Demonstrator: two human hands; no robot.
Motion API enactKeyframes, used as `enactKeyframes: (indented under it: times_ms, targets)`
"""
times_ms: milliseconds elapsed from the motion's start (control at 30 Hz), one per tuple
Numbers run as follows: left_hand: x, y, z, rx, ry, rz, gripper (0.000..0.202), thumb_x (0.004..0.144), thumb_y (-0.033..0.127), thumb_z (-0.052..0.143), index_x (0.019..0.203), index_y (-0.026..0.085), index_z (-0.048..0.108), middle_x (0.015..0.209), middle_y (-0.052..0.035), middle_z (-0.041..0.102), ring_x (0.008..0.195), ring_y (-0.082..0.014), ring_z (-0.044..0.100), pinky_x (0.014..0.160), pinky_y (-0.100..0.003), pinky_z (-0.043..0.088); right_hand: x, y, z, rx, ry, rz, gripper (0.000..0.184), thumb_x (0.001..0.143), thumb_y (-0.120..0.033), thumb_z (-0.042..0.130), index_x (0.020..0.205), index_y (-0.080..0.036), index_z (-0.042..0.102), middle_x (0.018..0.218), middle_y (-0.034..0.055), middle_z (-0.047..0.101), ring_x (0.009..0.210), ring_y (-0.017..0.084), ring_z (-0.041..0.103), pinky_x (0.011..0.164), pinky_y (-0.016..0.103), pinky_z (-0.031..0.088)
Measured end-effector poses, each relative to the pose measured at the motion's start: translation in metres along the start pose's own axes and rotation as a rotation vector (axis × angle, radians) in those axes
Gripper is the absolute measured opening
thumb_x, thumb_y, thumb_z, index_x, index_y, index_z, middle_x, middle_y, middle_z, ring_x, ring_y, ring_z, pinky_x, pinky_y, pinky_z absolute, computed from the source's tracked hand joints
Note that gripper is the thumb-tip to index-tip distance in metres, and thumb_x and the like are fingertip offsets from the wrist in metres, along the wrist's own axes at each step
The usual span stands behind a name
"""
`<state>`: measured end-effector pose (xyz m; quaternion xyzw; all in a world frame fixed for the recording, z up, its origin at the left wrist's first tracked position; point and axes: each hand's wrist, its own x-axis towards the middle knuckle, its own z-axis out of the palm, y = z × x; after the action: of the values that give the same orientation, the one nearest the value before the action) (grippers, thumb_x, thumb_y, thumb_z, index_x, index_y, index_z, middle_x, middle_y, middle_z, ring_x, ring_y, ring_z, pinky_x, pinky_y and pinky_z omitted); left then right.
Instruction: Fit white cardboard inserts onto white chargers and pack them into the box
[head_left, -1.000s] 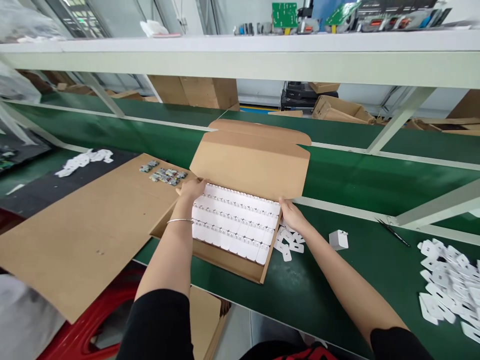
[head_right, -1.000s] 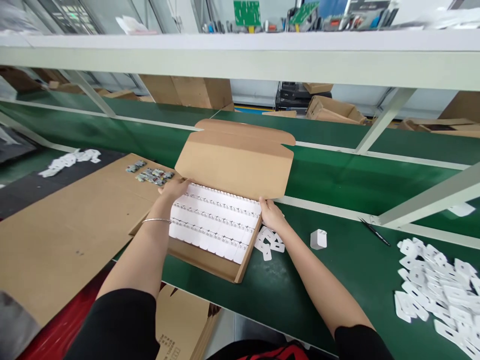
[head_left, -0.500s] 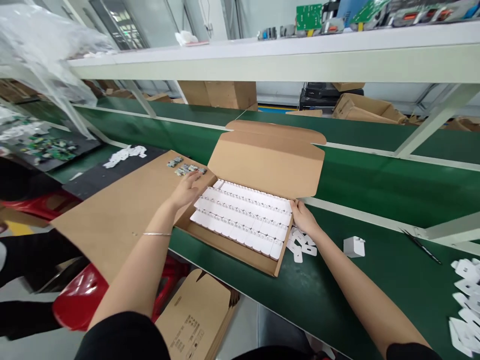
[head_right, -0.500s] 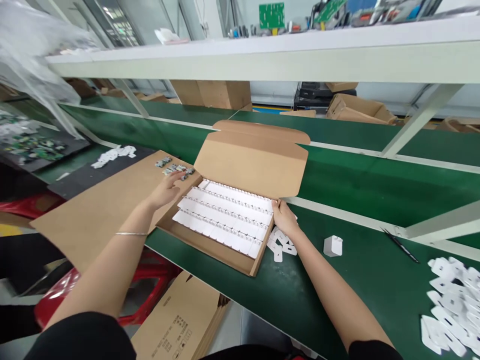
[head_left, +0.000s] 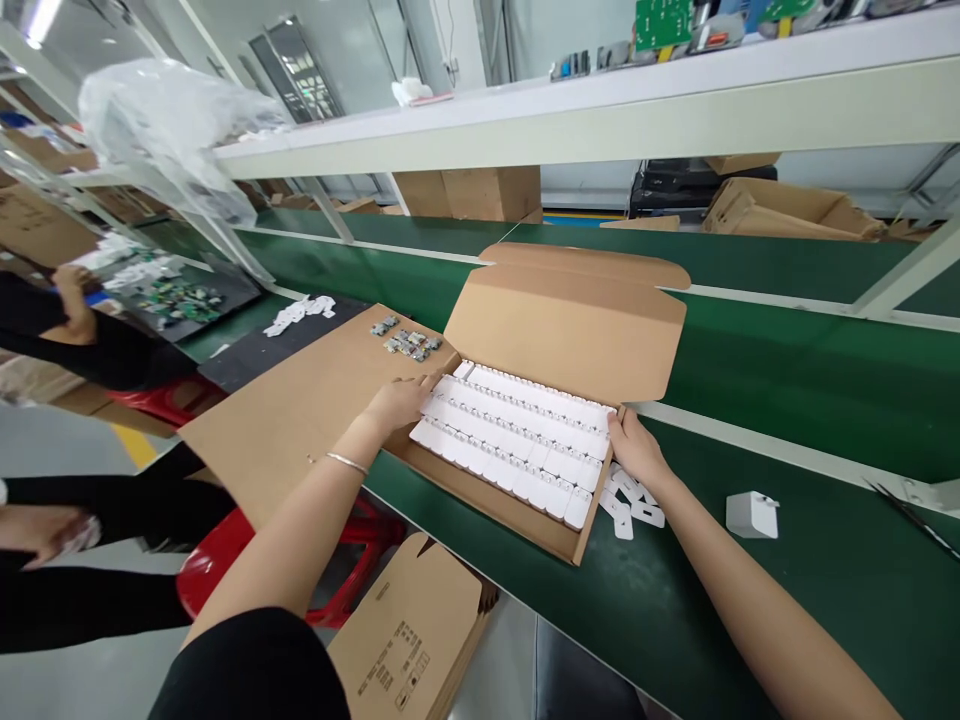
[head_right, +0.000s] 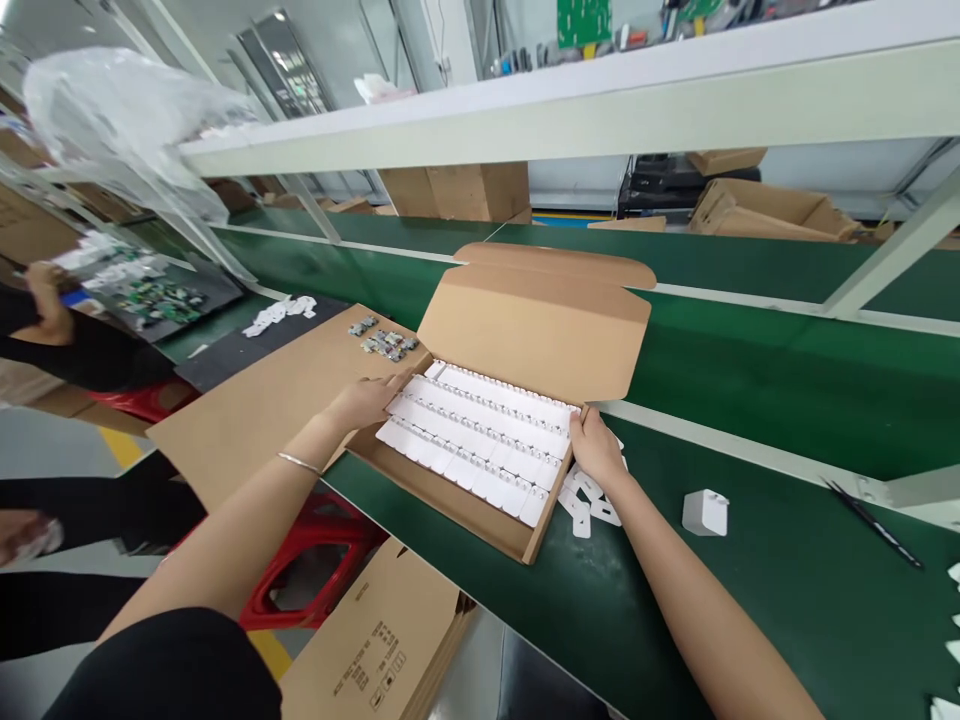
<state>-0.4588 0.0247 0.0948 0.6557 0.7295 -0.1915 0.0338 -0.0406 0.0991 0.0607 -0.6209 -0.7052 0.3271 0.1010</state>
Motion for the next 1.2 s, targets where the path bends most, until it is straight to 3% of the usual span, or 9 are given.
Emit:
enactKeyframes:
  times_ms: [167,367,467,567,667,800,933,1067,1200]
  targets:
    - [0.020,0.002,-0.007,0.065,-0.074,0.024,0.112,0.081,0.017,0.070,0.172,0.018,0.004,0.170,-0.0290,0.029,0.151,-0.0429,0.044,0.113,-0.048,0.047,0.000,0.000,0.001,-0.024,-0.003,0.001,0.047,0.109,-0.046,0.022,0.129,-0.016,0.052,0.136,0.0213,0.068,0.120,0.037,0.068,0.094,0.043,0.051]
    - [0.051,0.004,-0.022,0.112,-0.208,0.050,0.144,0.051,0.010,0.091,0.171,0.023,0.014,0.166,-0.0310,0.034,0.138,-0.0540,0.054,0.110,-0.057,0.048,-0.005,0.000,-0.002,-0.072,0.008,-0.014,0.042,0.110,-0.045,0.025,0.122,-0.017,0.054,0.129,0.0192,0.071,0.113,0.035,0.071,0.085,0.040,0.051]
    - [0.049,0.004,-0.024,0.124,-0.220,0.084,0.140,0.055,0.017,0.090,0.171,0.026,0.012,0.164,-0.0294,0.038,0.133,-0.0516,0.060,0.105,-0.053,0.053,-0.016,0.001,-0.006,-0.136,0.142,-0.028,0.045,0.108,-0.050,0.034,0.129,-0.014,0.051,0.127,0.0234,0.069,0.110,0.037,0.071,0.077,0.039,0.049]
    - [0.042,0.003,-0.022,0.144,-0.211,0.108,0.131,0.065,0.018,0.083,0.171,0.028,0.008,0.161,-0.0285,0.039,0.124,-0.0468,0.067,0.097,-0.049,0.057,-0.024,-0.010,-0.008,-0.191,0.361,-0.099,0.042,0.107,-0.052,0.037,0.124,-0.017,0.054,0.111,0.0177,0.072,0.095,0.034,0.071,0.071,0.037,0.046]
    - [0.039,0.003,-0.020,0.165,-0.204,0.119,0.127,0.067,0.015,0.079,0.171,0.029,0.007,0.161,-0.0276,0.039,0.119,-0.0437,0.070,0.094,-0.047,0.058,-0.012,-0.051,0.000,-0.194,0.373,-0.368,0.034,0.107,-0.048,0.040,0.105,-0.022,0.061,0.105,0.0134,0.072,0.095,0.030,0.068,0.076,0.038,0.047]
    - [0.042,0.005,-0.020,0.176,-0.184,0.127,0.127,0.067,0.015,0.081,0.170,0.026,0.008,0.156,-0.0276,0.043,0.121,-0.0427,0.069,0.095,-0.047,0.058,0.041,-0.144,0.038,-0.287,0.093,-0.928,0.030,0.107,-0.032,0.045,0.121,-0.019,0.068,0.138,0.0131,0.067,0.131,0.030,0.055,0.110,0.042,0.040]
    - [0.040,0.003,-0.017,0.175,-0.150,0.123,0.129,0.067,0.019,0.084,0.170,0.029,0.006,0.156,-0.0254,0.045,0.120,-0.0409,0.070,0.098,-0.047,0.057,0.097,-0.220,0.085,-0.408,-0.105,-1.039,0.032,0.105,-0.023,0.048,0.125,-0.014,0.071,0.141,0.0145,0.069,0.137,0.028,0.053,0.116,0.043,0.036]
    - [0.033,-0.006,-0.011,0.141,-0.103,0.127,0.120,0.077,0.027,0.079,0.170,0.022,0.004,0.153,-0.0258,0.051,0.126,-0.0391,0.068,0.099,-0.044,0.056,0.122,-0.241,0.109,-0.431,-0.126,-1.073,0.030,0.103,-0.023,0.050,0.110,-0.013,0.078,0.126,0.0181,0.076,0.138,0.031,0.053,0.118,0.049,0.030]
    - [0.033,-0.017,-0.009,0.124,-0.009,0.131,0.124,0.076,0.028,0.080,0.170,0.021,0.000,0.168,-0.0265,0.033,0.143,-0.0398,0.054,0.104,-0.042,0.052,0.129,-0.235,0.114,-0.415,-0.139,-1.115,0.035,0.104,-0.023,0.046,0.109,-0.014,0.079,0.125,0.0168,0.076,0.142,0.029,0.048,0.123,0.047,0.023]
